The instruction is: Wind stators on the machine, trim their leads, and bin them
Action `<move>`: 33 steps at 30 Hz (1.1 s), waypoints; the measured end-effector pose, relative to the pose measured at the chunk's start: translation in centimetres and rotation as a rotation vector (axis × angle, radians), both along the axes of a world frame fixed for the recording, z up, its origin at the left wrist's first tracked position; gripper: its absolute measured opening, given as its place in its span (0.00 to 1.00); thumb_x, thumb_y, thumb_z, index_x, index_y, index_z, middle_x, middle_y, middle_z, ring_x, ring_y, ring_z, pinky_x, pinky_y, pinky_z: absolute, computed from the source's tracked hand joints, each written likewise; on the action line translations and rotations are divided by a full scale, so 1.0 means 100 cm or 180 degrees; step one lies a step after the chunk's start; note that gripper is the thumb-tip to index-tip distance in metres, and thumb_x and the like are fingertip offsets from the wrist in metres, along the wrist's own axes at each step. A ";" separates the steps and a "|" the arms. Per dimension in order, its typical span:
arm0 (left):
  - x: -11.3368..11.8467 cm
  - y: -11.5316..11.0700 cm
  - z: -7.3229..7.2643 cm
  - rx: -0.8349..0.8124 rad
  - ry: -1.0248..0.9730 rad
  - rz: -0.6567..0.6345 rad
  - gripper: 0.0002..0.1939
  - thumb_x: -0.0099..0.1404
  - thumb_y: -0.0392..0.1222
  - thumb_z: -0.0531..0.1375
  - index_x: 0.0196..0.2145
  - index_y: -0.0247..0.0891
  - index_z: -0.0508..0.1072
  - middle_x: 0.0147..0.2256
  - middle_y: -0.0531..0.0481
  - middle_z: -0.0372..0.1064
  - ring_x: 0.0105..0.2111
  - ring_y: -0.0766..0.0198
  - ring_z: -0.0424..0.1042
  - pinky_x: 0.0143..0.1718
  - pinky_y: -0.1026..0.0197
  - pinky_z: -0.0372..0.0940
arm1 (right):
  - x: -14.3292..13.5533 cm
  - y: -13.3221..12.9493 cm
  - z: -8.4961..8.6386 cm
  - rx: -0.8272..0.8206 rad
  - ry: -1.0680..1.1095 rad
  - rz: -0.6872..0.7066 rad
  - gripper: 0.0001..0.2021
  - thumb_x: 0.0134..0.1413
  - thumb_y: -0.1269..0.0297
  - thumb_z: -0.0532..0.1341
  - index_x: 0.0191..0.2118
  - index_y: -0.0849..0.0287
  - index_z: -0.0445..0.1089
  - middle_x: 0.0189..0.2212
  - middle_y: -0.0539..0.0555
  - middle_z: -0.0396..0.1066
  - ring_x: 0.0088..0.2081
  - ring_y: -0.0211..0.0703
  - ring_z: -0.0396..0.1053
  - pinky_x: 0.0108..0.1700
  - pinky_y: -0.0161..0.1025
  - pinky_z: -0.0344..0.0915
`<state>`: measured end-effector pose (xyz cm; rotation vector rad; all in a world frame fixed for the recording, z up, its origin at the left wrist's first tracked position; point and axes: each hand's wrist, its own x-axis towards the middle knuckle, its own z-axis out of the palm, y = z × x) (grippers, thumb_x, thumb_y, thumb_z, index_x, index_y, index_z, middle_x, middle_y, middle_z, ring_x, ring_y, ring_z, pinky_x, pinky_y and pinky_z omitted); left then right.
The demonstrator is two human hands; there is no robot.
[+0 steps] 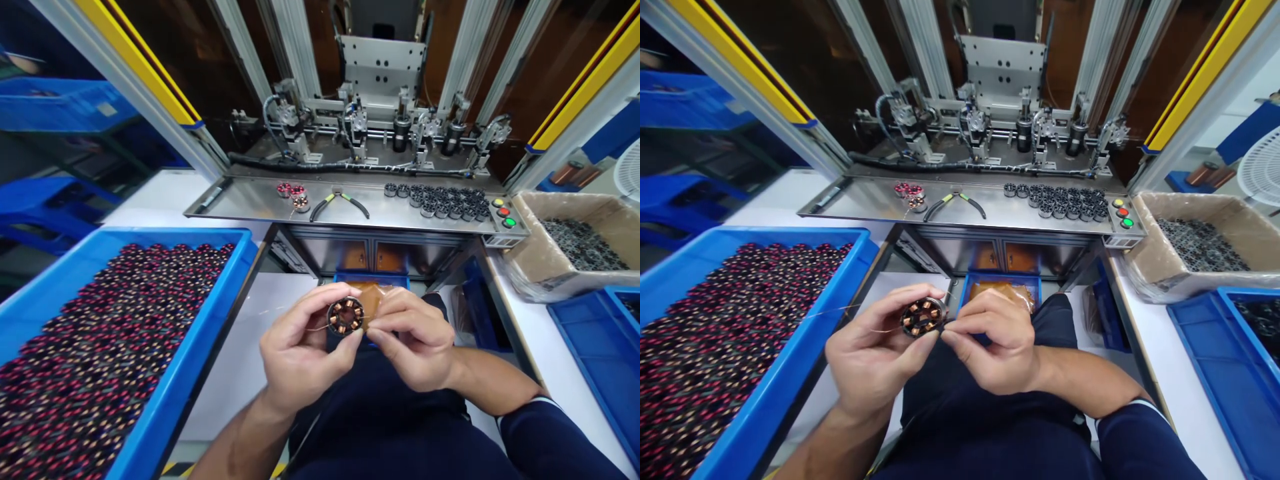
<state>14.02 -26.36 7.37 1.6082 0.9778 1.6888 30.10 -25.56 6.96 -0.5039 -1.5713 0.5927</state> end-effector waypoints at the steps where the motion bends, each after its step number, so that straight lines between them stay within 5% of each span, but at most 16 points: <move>1: 0.000 0.000 0.000 0.0002 0.0010 0.0007 0.22 0.53 0.27 0.70 0.45 0.40 0.80 0.42 0.45 0.81 0.42 0.58 0.81 0.46 0.61 0.76 | 0.000 0.000 -0.001 0.0069 -0.0013 0.0029 0.05 0.59 0.73 0.65 0.39 0.58 0.77 0.27 0.54 0.74 0.28 0.41 0.72 0.32 0.40 0.71; 9: -0.001 0.004 0.011 -0.0825 -0.0547 -0.0783 0.17 0.55 0.46 0.74 0.40 0.37 0.82 0.35 0.41 0.82 0.33 0.55 0.83 0.36 0.60 0.78 | 0.021 0.028 0.007 0.0174 -0.0298 0.0520 0.19 0.56 0.62 0.71 0.54 0.53 0.75 0.39 0.57 0.74 0.40 0.45 0.73 0.41 0.44 0.74; 17: 0.001 0.007 0.008 -0.1185 -0.0970 -0.1477 0.16 0.55 0.48 0.74 0.41 0.41 0.83 0.34 0.42 0.82 0.31 0.55 0.83 0.35 0.59 0.79 | 0.023 0.045 0.021 0.0416 -0.0693 0.1133 0.09 0.55 0.61 0.72 0.41 0.56 0.79 0.43 0.59 0.73 0.46 0.46 0.72 0.44 0.45 0.74; 26: 0.005 0.006 0.010 -0.1116 -0.0882 -0.1171 0.20 0.54 0.51 0.75 0.41 0.40 0.82 0.38 0.40 0.82 0.36 0.53 0.83 0.36 0.58 0.79 | 0.021 0.021 0.011 0.1267 -0.0693 -0.0457 0.11 0.61 0.68 0.66 0.48 0.48 0.77 0.33 0.53 0.77 0.34 0.44 0.71 0.34 0.44 0.72; 33: 0.013 0.000 0.003 -0.0024 -0.0437 -0.0238 0.20 0.56 0.32 0.73 0.46 0.43 0.80 0.43 0.45 0.80 0.44 0.59 0.80 0.45 0.60 0.77 | 0.002 0.002 0.010 0.0752 -0.0316 -0.0930 0.08 0.65 0.71 0.62 0.47 0.56 0.75 0.32 0.55 0.75 0.31 0.41 0.72 0.33 0.41 0.73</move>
